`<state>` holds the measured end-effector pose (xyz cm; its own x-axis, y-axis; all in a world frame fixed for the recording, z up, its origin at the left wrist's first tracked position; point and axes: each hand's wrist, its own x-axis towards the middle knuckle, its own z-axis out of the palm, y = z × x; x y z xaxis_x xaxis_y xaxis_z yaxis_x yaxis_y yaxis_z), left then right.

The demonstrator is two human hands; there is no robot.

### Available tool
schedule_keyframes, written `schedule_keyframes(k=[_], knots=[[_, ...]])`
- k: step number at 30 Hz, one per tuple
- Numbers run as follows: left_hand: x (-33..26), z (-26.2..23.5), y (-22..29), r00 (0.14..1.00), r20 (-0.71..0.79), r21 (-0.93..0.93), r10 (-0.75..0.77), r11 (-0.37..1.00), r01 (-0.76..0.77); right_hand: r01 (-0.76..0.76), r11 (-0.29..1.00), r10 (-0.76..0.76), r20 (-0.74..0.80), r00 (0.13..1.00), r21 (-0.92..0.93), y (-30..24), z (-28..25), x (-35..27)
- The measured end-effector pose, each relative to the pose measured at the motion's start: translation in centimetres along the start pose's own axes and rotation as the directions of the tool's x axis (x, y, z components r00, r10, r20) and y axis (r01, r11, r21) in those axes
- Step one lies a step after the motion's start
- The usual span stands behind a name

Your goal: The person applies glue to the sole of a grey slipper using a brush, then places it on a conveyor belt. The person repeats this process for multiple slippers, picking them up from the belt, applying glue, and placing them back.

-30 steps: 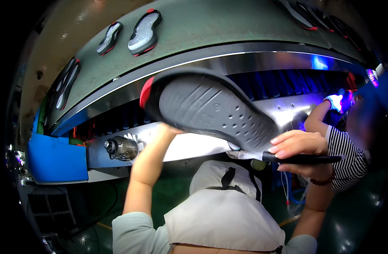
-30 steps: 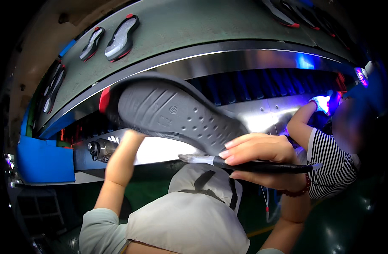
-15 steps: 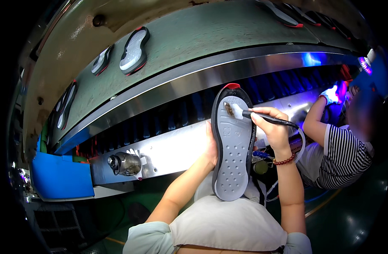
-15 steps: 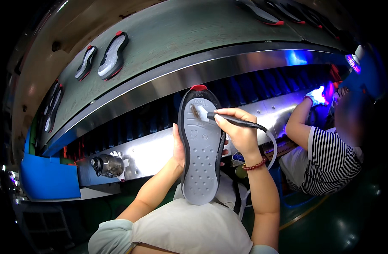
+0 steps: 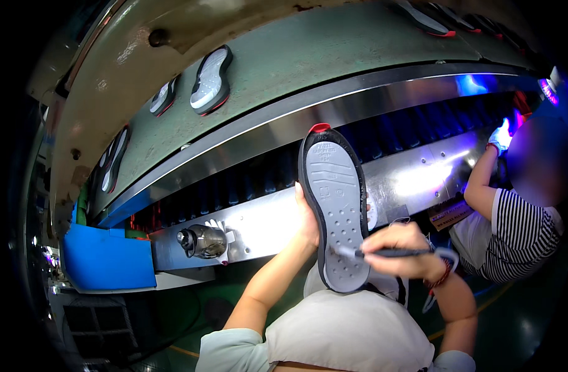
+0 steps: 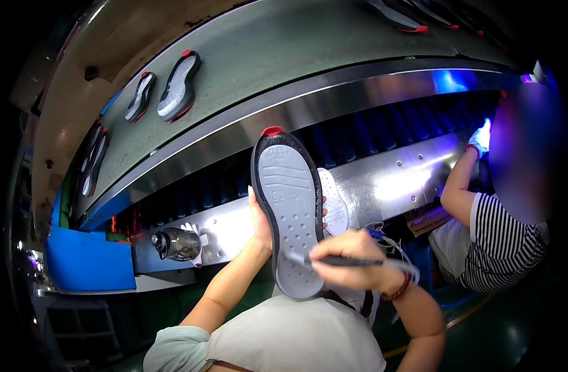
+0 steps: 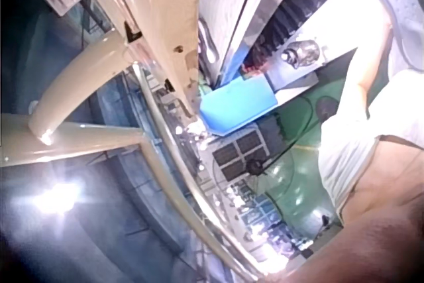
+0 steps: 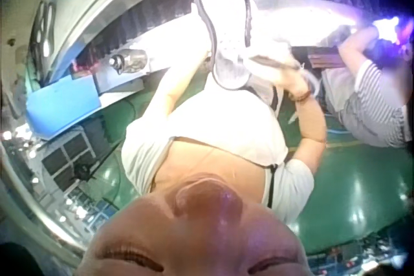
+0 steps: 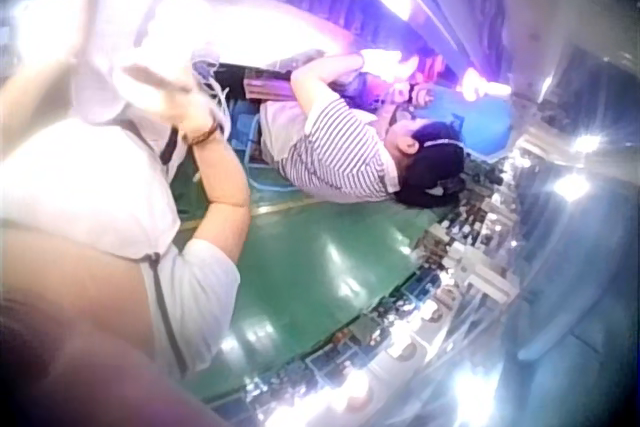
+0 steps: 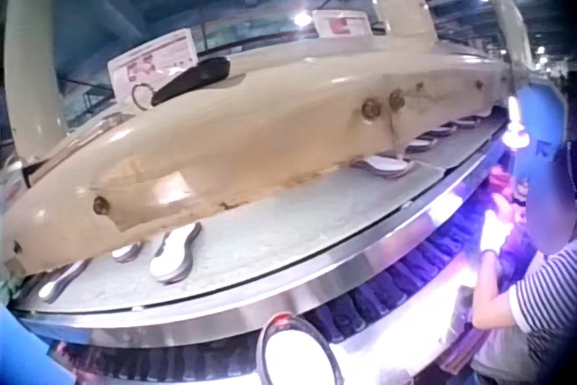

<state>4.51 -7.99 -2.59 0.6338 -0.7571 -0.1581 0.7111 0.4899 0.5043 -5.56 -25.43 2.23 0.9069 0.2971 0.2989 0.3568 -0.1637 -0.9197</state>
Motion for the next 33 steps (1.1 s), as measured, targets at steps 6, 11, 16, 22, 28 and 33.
schedule_keyframes(k=[6, 11, 16, 22, 28, 33], knots=[[0.5, 2.6, -1.5, 0.99, -0.142, 0.012, -0.016, 1.0, 0.018, -0.064, 0.995, 0.095, -0.466, 0.88, 0.082, -0.3, -2.0, 5.6], [1.0, 1.5, -0.7, 0.951, -0.266, 0.133, 0.158, 0.983, -0.127, 0.094, 0.972, -0.088, -0.041, 0.995, 0.216, -0.2, -1.0, 3.7], [0.4, 2.4, -0.5, 0.977, -0.173, 0.158, 0.126, 0.983, -0.099, -0.12, 0.962, 0.178, -0.229, 0.957, 0.243, 0.1, -2.4, 3.9], [1.0, 4.0, 1.2, 0.958, -0.065, 0.239, 0.28, 0.936, -0.257, -0.131, 0.842, 0.211, -0.096, 0.973, 0.523, -0.2, -2.7, 2.5], [2.7, 2.8, 2.9, 0.881, 0.209, 0.031, 0.424, 0.898, -0.44, 0.107, 0.977, -0.113, 0.025, 0.993, 0.185, 0.2, -2.3, 2.3], [3.8, 2.7, 4.1, 0.821, 0.251, 0.005, 0.513, 0.847, -0.531, -0.04, 0.958, 0.089, -0.162, 0.983, 0.285, 0.6, -2.4, 1.9]])
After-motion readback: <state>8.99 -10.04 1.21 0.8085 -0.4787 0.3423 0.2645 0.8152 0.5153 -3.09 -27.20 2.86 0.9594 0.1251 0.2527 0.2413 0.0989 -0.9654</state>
